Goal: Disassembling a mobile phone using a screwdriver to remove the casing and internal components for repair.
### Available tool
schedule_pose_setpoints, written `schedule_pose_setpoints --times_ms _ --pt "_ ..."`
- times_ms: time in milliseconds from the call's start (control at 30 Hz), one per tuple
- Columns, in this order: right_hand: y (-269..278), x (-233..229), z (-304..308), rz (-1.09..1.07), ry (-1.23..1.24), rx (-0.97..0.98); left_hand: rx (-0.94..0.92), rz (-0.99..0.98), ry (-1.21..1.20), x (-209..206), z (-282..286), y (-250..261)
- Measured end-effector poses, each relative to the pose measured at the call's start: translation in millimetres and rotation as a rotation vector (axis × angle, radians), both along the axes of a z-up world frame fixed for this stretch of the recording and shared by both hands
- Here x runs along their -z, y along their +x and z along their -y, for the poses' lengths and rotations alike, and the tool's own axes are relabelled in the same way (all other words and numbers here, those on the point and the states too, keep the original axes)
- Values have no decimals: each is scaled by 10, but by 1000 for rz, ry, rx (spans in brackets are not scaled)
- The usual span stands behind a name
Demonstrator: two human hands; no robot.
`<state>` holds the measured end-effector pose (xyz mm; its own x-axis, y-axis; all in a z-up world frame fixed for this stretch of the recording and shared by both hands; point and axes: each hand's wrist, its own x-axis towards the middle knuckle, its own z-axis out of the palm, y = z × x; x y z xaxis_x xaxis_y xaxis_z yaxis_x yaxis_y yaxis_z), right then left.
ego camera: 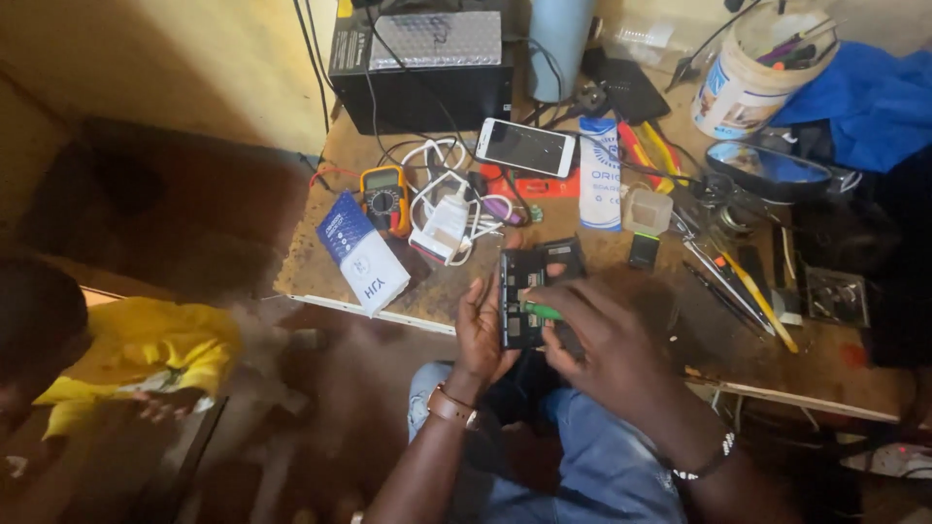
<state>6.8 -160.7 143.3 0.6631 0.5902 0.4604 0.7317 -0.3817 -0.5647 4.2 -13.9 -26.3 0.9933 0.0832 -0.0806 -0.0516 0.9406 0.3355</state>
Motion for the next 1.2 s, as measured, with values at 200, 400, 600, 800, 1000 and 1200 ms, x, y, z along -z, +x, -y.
schedule_pose_setpoints --times_ms 200,400,600,800,1000,1200 --pt "-27 -45 22 -3 -48 59 21 28 -3 -36 16 -41" --pt "58 89 33 158 -150 38 22 42 17 -49 -14 -33" --pt "45 -164 -47 -25 -106 -38 32 45 57 -420 -34 -71" --pt "56 24 6 -193 -51 28 35 12 -49 -326 15 -56" --pt "-5 26 -125 -145 -33 57 9 -42 -54 -201 18 -25" --pt "9 97 -100 -86 -41 66 -8 -14 -11 -185 -8 17"
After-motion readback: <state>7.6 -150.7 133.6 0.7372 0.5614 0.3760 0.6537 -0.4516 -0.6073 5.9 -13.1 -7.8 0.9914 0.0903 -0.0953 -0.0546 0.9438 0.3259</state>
